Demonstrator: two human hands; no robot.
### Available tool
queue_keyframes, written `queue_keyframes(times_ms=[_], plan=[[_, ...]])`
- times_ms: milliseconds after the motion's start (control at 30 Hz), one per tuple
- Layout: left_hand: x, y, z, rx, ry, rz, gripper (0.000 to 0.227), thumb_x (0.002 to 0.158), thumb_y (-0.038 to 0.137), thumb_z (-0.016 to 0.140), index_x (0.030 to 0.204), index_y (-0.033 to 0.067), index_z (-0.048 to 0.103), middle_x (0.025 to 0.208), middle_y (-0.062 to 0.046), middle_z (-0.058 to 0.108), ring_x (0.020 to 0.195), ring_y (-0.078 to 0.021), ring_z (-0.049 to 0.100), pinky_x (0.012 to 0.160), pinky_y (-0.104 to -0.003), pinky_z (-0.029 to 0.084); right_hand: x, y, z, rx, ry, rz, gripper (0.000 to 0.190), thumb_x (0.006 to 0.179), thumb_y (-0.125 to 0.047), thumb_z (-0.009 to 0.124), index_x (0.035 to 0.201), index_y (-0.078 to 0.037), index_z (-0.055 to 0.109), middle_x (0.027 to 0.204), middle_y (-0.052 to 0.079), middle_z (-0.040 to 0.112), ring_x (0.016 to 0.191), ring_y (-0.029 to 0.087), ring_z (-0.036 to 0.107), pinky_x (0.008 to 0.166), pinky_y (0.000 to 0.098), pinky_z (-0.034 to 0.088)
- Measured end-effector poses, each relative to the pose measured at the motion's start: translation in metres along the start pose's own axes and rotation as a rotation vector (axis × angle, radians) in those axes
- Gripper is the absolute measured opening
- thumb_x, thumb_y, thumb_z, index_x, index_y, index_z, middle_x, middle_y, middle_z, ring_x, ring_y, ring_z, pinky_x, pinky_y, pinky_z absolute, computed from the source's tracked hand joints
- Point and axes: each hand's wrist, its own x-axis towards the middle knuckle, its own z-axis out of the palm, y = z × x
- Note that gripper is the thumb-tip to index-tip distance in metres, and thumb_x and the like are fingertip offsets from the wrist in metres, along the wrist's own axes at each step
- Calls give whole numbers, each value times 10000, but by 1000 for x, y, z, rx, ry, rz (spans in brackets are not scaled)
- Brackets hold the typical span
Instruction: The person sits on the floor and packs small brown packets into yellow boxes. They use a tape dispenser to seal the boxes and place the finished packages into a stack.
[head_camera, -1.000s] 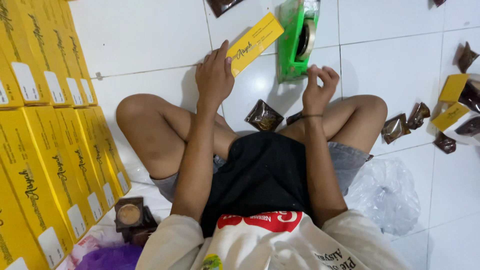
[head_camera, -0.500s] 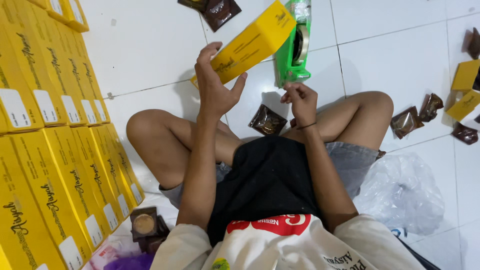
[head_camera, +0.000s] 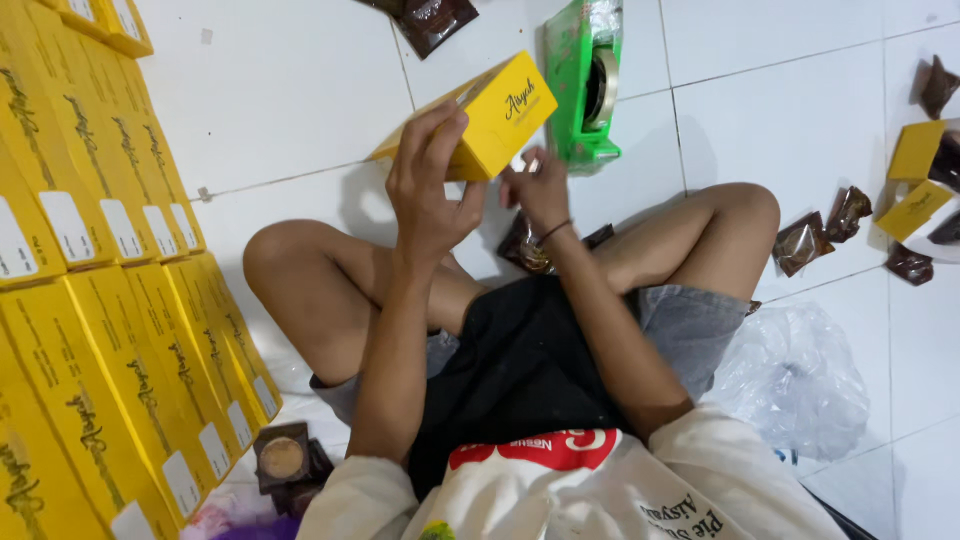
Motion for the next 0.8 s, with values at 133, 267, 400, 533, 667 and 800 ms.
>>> queue_keyframes(times_ms=[133,267,400,533,667,800], plan=[[-3,3,1,-44,152,23,613,796,-17,817,1349,110,586,1273,-159,642,1174,-415,685,990,-545,566,-25,89,-1,-219,-322,277,471,1084,-433,591,1252,6,624,768,193,730,576,238,713,446,347,512],[2,11,15,-149,288,155,495,826,10,823,1271,43,608,1249,-242,674,1101,-474,708,934,-559,586,-19,66,3,-176,-360,146,472,1006,-367,662,1307,-16,564,895,196,697,705,263,684,578,389,499],[-6,24,22,-567,317,121,794,694,346,966,1247,-8,520,1151,-308,666,1042,-520,683,920,-681,543,19,0,-19,-44,-397,-223,739,829,-222,825,1432,-63,428,1181,206,622,994,323,617,875,487,471],[-17,21,8,-619,5,-274,1122,723,331,1002,1546,-34,332,1413,-283,580,1261,-445,635,1081,-595,497,33,-69,-49,91,-418,-585,1146,652,-83,995,1556,-105,290,1466,219,547,1283,386,552,1171,587,445],[-26,18,30,-523,66,-243,853,747,130,904,1481,-13,494,1342,-207,666,1203,-417,691,1026,-518,555,21,-39,-88,-184,-211,-619,355,925,-78,812,1189,74,630,1119,265,695,1077,398,688,927,479,566],[-20,29,23,-443,73,-250,894,733,39,938,1461,93,421,1336,-185,630,1215,-430,652,992,-507,573,38,12,-99,-328,208,-431,232,1118,-184,578,1064,13,685,1089,224,707,1010,304,686,822,391,546]])
